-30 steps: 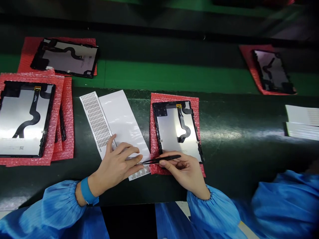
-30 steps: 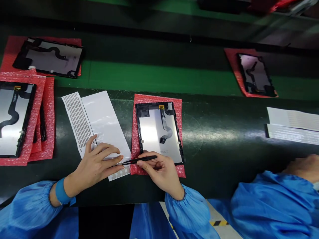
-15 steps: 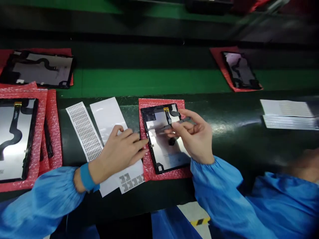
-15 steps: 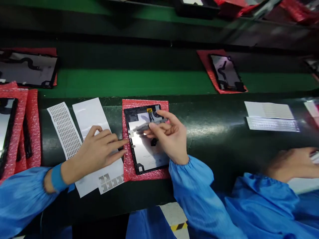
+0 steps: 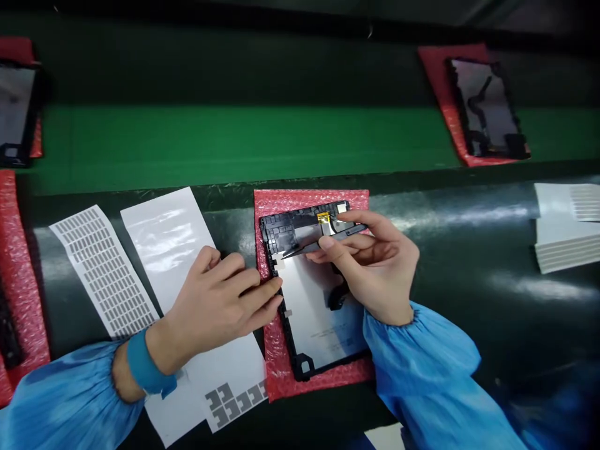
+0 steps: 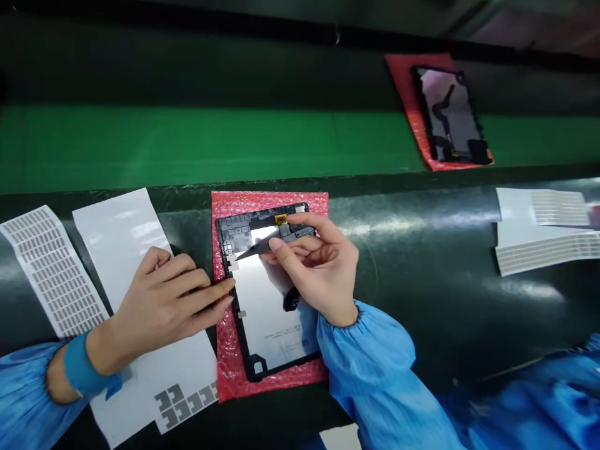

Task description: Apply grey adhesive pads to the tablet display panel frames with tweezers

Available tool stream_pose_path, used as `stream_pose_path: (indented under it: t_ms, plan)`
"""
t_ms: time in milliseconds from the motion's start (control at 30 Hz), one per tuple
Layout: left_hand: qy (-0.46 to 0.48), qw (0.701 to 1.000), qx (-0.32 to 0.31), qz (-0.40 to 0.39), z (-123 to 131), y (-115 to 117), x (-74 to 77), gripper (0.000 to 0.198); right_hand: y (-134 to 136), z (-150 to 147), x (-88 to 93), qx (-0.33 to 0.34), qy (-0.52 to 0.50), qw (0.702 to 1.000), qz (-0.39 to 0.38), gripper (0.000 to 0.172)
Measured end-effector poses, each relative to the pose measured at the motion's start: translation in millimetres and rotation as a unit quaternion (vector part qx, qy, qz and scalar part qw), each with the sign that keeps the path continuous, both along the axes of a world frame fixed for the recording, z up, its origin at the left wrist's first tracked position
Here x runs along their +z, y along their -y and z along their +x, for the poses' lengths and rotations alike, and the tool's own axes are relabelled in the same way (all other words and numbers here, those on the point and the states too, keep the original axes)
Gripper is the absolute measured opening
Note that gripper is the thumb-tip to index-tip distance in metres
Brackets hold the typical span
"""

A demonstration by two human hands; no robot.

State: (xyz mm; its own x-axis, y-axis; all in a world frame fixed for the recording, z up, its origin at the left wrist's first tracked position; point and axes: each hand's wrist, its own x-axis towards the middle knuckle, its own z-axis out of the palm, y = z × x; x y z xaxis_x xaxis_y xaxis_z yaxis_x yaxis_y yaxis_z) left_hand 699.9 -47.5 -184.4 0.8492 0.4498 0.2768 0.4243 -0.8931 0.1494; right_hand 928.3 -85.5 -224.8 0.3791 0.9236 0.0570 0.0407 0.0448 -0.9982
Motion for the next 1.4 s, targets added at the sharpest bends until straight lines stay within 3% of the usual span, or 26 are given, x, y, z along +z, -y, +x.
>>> stream_pose_path:
  t_ms: [500, 867, 1167, 1300, 1400]
  plan:
    - [0.010, 1.000, 0.015, 0.013, 0.8, 0.3, 1.3, 0.015, -1.7, 0.7, 0.8, 0.007, 0.010, 1.000, -0.003, 0.033]
    - [-0.003, 0.998, 0.054, 0.041, 1.7, 0.5, 2.2, 0.041, -1.5, 1.1, -0.7, 0.009, 0.023, 1.000, 0.000, 0.033]
    - [-0.072, 0.995, 0.037, -0.065, 2.5, 5.6, 5.4, 0.072, -2.1, 3.6, -2.9, 0.016, -0.004, 1.000, -0.024, 0.043]
    - [-0.075, 0.995, 0.039, -0.061, -0.5, 8.1, 7.9, 0.076, -4.1, 5.8, -4.8, -0.026, -0.044, 0.999, -0.021, 0.050]
    - [-0.088, 0.993, 0.048, -0.054, -2.5, 10.8, 3.9, 0.081, -4.6, 9.4, -8.1, -0.019, -0.078, 0.997, -0.014, 0.058]
